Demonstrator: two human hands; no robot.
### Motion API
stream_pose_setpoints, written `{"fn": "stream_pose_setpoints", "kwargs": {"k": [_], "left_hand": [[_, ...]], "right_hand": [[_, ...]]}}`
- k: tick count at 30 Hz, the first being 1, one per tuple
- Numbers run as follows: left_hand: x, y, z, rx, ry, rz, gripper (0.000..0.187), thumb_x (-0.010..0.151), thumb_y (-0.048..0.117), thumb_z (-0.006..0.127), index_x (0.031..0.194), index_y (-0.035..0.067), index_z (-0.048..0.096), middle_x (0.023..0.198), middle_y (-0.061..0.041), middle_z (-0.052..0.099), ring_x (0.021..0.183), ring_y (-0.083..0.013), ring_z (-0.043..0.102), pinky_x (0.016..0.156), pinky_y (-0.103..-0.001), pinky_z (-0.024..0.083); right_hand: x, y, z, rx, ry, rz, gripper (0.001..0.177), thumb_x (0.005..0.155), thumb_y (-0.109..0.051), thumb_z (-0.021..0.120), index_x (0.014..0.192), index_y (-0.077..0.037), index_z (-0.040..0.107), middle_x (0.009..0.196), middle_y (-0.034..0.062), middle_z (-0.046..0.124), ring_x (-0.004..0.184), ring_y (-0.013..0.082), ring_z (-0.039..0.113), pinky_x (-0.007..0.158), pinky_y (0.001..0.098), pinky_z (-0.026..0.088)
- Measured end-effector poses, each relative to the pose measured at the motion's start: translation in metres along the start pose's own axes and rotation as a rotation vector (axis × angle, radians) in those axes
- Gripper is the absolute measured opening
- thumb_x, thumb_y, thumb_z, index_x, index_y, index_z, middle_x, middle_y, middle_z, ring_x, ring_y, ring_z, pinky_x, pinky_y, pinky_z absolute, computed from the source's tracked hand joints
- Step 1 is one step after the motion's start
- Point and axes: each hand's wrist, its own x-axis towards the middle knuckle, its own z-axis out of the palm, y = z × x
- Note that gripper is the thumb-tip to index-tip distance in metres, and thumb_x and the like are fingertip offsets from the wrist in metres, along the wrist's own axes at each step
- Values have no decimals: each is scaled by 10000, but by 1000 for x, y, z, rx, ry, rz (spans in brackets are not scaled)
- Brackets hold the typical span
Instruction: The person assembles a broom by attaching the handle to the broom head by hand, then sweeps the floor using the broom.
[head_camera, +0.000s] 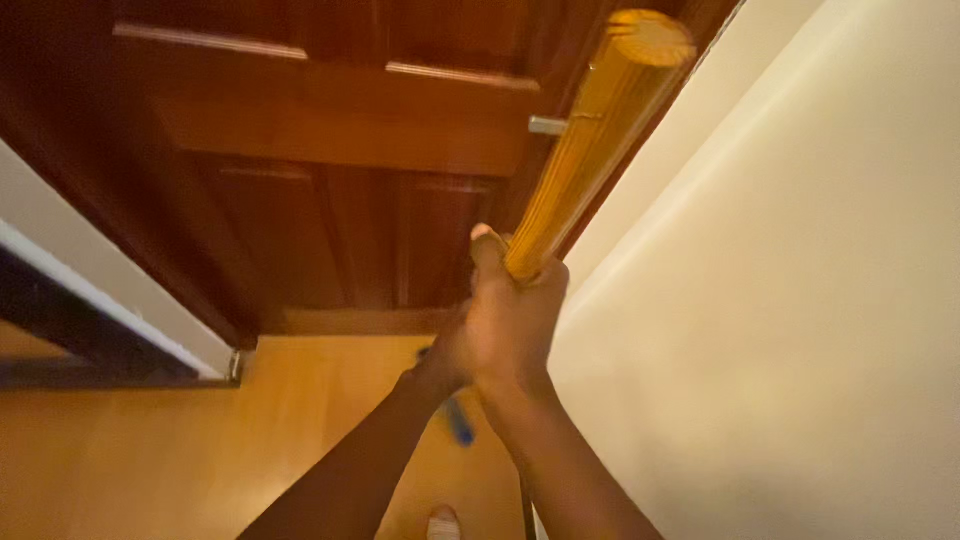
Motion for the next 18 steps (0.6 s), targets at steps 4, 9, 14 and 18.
{"fn": "stream_pose_setpoints", "kwargs": {"k": [4,9,14,18], "left_hand": [[-36,-14,-42,36,-43,-21,203,811,204,661,871,17,711,755,-172,713,689,-229,694,672,-410,537],[-71,-29,-91,304,-25,-293,188,782,186,676,832,15,733,744,-198,717,678,-221,707,648,-406,534],[-42,8,-63,169,108,-102,228,787,260,729,810,33,743,671,-173,682,559,-218,659,583,-405,512],[-24,28,-37,50,14,-128,219,783,187,689,723,-18,642,598,-163,625,548,-207,619,575,-413,517]], "right_hand": [[-9,13,13,115,32,152,332,905,-153,646,641,-108,450,544,-36,385,475,97,338,430,303,282],[-18,29,33,202,38,137,284,895,-150,654,670,-109,485,542,-30,404,456,99,364,426,298,313],[-14,-1,29,250,141,76,237,884,-147,663,698,-111,520,540,-24,422,438,102,390,422,292,344],[-19,-33,18,222,137,-62,258,920,-144,657,722,-111,495,579,-30,403,481,89,353,450,292,326]]}}
